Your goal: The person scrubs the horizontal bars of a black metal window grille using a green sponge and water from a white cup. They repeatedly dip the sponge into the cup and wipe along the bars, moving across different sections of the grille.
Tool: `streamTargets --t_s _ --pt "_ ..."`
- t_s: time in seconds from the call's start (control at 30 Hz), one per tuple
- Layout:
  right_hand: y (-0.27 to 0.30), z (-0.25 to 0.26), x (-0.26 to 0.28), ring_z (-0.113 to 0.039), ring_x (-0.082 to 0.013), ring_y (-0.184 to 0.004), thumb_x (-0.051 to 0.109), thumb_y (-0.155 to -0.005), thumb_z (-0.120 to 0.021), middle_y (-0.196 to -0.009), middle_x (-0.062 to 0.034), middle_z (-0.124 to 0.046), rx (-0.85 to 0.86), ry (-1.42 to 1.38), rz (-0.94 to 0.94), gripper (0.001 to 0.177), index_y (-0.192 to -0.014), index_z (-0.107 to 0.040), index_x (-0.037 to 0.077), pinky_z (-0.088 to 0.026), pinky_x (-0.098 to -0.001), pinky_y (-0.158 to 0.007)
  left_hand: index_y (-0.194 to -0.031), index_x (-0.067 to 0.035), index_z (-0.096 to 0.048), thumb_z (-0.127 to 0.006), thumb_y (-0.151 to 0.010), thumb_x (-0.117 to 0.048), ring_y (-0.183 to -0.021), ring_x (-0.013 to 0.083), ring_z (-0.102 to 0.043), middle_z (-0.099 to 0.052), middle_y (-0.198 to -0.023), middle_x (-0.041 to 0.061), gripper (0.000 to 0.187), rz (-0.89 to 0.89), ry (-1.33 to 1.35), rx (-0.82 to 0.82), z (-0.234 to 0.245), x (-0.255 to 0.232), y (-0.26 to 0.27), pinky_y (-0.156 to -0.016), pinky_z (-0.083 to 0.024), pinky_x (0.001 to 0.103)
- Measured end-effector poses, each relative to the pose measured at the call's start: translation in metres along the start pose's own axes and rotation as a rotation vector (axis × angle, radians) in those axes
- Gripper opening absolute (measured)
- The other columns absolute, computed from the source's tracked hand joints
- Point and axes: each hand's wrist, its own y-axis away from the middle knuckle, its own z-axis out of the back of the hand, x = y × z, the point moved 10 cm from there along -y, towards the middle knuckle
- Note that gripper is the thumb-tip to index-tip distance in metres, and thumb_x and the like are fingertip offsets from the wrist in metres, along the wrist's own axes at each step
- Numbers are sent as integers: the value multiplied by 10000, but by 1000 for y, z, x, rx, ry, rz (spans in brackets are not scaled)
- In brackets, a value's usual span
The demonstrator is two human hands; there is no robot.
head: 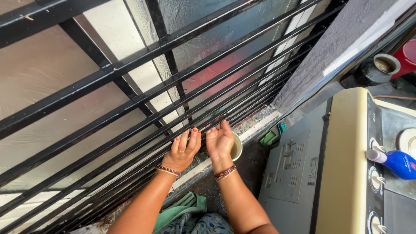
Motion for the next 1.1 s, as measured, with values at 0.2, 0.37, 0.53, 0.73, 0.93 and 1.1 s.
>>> streamTargets --t_s 0.2,0.37,0.53,0.73,0.93,1.1 --pt "-44 -25 44 -612 -266 -1124 562 -989 -331 -1251 -117 -661 22 -117 117 657 -1246 -626 34 -478 -399 -1008 -1401 -169 -621 -510 -1057 -267 -1350 241 -493 -471 -1520 77 375 22 2 -18 -2 2 -2 -1182 -228 459" --pt "-137 -9 99 -642 -227 -976 310 -1062 -356 -1132 -74 -689 178 -24 315 460 -1309 -664 73 -542 -374 -823 -1388 -154 -622 -529 -1064 -269 -1317 227 -517 -473 -1507 71 356 42 -22 -43 -6 2 -2 -1181 -239 460" --pt "-187 18 130 -636 -202 -938 322 -1069 -474 -1083 -36 -676 13 137 425 332 -1227 -687 122 -549 -353 -793 -1382 -153 -622 -541 -1069 -268 -1271 190 -523 -468 -1496 49 342 63 -33 -50 -11 6 -7 -1171 -243 455" --pt "-120 -12 93 -648 -223 -987 718 -959 -386 -1110 -49 -693 5 127 227 741 -1203 -679 82 -557 -366 -878 -1354 -151 -645 -561 -1075 -266 -1255 177 -529 -474 -1482 41 313 94 -31 -74 -6 10 -1 -1184 -228 460" --pt "-26 -11 -27 -576 -294 -1201 817 -922 -306 -1270 -130 -678 99 -47 -201 899 -1181 -648 27 -411 -454 -1115 -1306 -151 -688 -569 -1060 -293 -1266 191 -541 -499 -1461 39 308 135 8 -101 -2 13 -3 -1203 -216 455" --pt "-122 -3 79 -604 -291 -1124 786 -953 -335 -1180 -84 -682 68 54 127 818 -1217 -666 87 -492 -484 -1039 -1277 -158 -701 -615 -1051 -281 -1225 195 -545 -505 -1454 40 270 142 -11 -127 -6 11 -7 -1190 -242 456"
